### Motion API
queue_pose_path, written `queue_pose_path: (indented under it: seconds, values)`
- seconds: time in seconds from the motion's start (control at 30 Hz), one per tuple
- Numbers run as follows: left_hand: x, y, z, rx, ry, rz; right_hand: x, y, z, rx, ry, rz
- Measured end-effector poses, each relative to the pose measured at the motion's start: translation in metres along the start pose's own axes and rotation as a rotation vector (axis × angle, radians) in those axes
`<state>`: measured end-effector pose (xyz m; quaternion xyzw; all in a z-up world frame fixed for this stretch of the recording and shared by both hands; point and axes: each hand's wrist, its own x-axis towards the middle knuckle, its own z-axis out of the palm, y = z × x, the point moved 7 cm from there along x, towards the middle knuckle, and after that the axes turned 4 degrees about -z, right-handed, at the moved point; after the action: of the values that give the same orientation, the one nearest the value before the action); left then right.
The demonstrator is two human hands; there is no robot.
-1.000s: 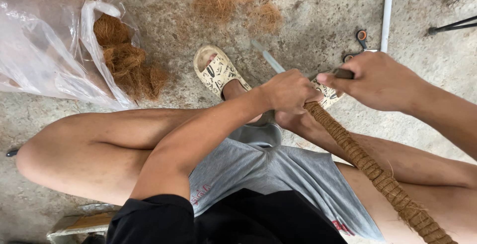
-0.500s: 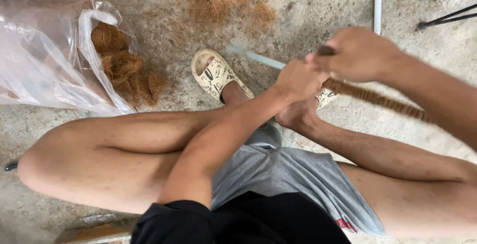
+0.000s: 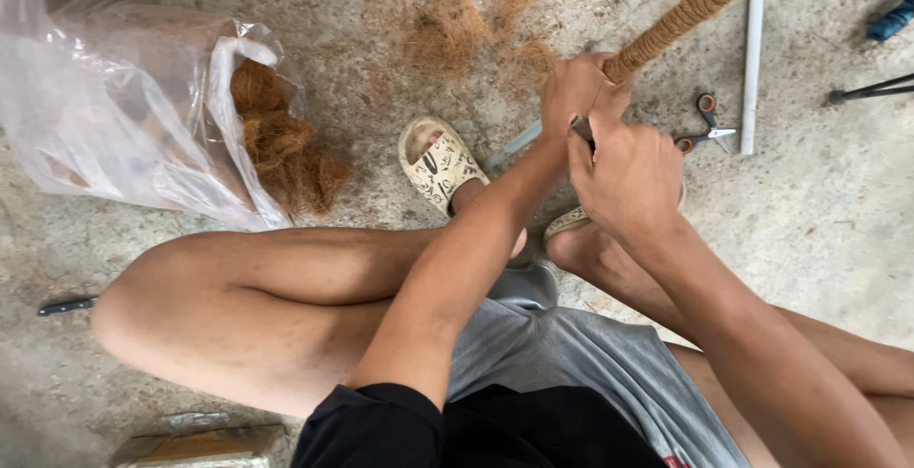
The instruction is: The person sits on the floor and wraps a brown fibrous rope around a long metal rod. They use their hands to pull and tighten the rope along the rod's length, occasionally adjusting the position of the rod and the rope.
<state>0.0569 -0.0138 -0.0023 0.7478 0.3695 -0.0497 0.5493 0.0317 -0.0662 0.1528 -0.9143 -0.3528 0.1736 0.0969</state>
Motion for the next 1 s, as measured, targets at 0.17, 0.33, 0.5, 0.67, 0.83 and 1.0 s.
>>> queue_pose_path:
  seconds: [0.17, 0.33, 0.5, 0.67, 0.83, 1.0]
  values:
    - [0.011, -0.010, 0.024, 0.015, -0.059, 0.047, 0.005, 0.000, 0.019, 0.171, 0.090, 0.071]
    - [0.022, -0.014, 0.027, 0.006, -0.022, 0.162, 0.006, -0.001, 0.030, 0.145, 0.070, 0.057]
    - [0.025, -0.030, 0.014, -0.092, -0.141, -0.012, -0.004, 0.013, 0.028, 0.201, 0.160, 0.029]
    - [0.029, -0.026, -0.006, -0.062, -0.192, 0.019, -0.010, 0.055, 0.042, 0.636, 0.181, 0.156]
    - [0.024, -0.024, -0.009, -0.126, -0.188, 0.008, -0.019, 0.079, 0.079, 1.474, 0.169, 0.440]
    - [0.014, -0.019, -0.002, -0.082, -0.241, 0.139, -0.024, 0.103, 0.088, 1.731, 0.146, 0.578]
